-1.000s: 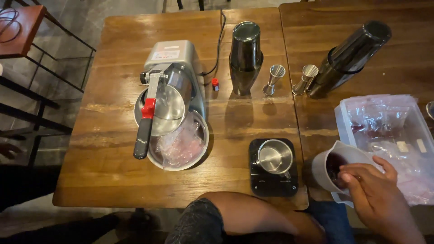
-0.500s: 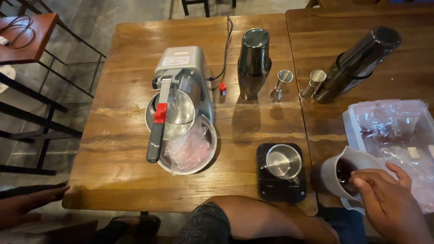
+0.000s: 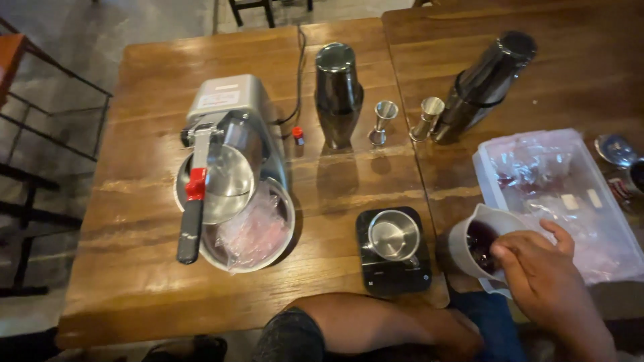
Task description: The person stirs a dark liquid in a white pitcher, pours it into a metal cup on a digital scale, and then opens a small plastic packet to add its contents to the cup. The person continues to stir the liquid in the pitcher.
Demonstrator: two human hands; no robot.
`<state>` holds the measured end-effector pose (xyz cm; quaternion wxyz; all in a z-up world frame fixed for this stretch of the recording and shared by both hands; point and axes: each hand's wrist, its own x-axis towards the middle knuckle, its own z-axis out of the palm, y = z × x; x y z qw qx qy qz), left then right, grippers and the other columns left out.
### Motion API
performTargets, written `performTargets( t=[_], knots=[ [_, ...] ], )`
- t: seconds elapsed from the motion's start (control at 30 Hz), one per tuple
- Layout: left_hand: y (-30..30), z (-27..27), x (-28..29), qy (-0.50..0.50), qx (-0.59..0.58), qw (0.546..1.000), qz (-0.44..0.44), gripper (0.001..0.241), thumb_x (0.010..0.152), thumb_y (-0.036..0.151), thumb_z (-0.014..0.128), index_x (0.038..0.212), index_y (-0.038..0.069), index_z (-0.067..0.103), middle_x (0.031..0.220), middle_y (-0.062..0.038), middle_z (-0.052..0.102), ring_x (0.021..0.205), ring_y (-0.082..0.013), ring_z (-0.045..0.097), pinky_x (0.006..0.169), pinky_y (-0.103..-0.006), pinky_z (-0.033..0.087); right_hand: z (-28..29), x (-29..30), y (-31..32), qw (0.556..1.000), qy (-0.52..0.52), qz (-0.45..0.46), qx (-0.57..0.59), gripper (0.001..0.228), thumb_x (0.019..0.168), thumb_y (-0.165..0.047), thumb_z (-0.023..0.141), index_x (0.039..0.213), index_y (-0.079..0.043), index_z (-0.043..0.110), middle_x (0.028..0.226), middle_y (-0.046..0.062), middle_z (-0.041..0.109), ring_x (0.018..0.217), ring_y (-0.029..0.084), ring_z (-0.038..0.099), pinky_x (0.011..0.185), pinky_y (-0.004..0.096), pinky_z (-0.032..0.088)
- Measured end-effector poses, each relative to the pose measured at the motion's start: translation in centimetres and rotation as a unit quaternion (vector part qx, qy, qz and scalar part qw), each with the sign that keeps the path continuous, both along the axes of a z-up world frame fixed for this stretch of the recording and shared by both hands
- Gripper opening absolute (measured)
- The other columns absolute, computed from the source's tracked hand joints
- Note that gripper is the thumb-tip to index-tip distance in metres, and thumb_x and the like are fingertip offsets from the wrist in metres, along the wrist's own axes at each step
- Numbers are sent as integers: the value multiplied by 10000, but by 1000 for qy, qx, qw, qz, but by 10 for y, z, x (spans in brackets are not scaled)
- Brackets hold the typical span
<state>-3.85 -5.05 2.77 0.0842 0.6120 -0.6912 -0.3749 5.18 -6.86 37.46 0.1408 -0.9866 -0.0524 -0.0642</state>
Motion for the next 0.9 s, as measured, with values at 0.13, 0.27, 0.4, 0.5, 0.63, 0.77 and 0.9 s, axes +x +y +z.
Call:
performTargets(
  t=[0.13, 0.27, 0.4, 0.5, 0.63, 0.77, 0.9],
  knots=[
    [42, 21, 50, 18, -274, 928, -252, 334, 1057, 401, 599, 875, 231, 821, 877, 16, 801, 788, -176, 794, 691, -386, 625, 7, 1, 7, 999, -17, -26, -21, 262, 1086, -313, 584, 1010, -228, 820, 1023, -66, 850, 1161, 139, 760, 1411, 504, 216],
    [18, -32, 44, 94, -408, 835, -356, 125, 875, 284, 832, 767, 225, 814, 735, -9, 787, 674, -234, 767, 614, -416, 613, 1, 5, 6, 998, -55, 25, 28, 244, 1113, -311, 573, 1141, -234, 803, 1138, -55, 848, 1210, 134, 763, 1389, 535, 220],
    [65, 25, 44, 46, -225, 949, -214, 275, 957, 384, 654, 935, 197, 854, 952, -20, 834, 872, -223, 809, 738, -407, 642, 13, 0, 12, 993, -33, 56, 96, 338, 1127, -265, 532, 1093, -160, 852, 1197, 14, 884, 1232, 176, 800, 1404, 561, 256],
    [85, 105, 56, -30, 75, 996, 25, 658, 1079, 532, 384, 1188, 155, 913, 1276, -36, 903, 1171, -205, 872, 924, -391, 684, 11, -5, 8, 992, -15, 45, 114, 347, 1129, -254, 519, 1059, -103, 824, 1056, 14, 889, 1095, 185, 822, 1417, 533, 267],
    [37, -23, 44, 50, -66, 994, -66, 336, 1033, 268, 581, 973, 179, 900, 1022, 2, 897, 992, -173, 874, 870, -348, 670, 11, -3, 5, 999, 3, -10, 30, 333, 1101, -303, 539, 981, -169, 819, 959, -12, 856, 1082, 177, 784, 1417, 528, 254],
    [84, 103, 61, -33, -49, 996, -59, 538, 1063, 408, 442, 968, 133, 894, 1003, -56, 925, 977, -223, 900, 875, -379, 693, 11, 1, 9, 999, -30, 0, 44, 286, 1099, -279, 572, 1032, -172, 828, 1081, -30, 852, 1164, 153, 763, 1422, 537, 230],
    [47, 6, 44, -75, -224, 956, -172, 273, 916, 181, 666, 730, 206, 864, 819, -21, 868, 813, -206, 854, 706, -382, 677, 14, -1, 11, 995, -19, 40, 91, 261, 1094, -233, 598, 1127, -165, 849, 1149, -33, 899, 1196, 164, 808, 1410, 572, 265]
  ],
)
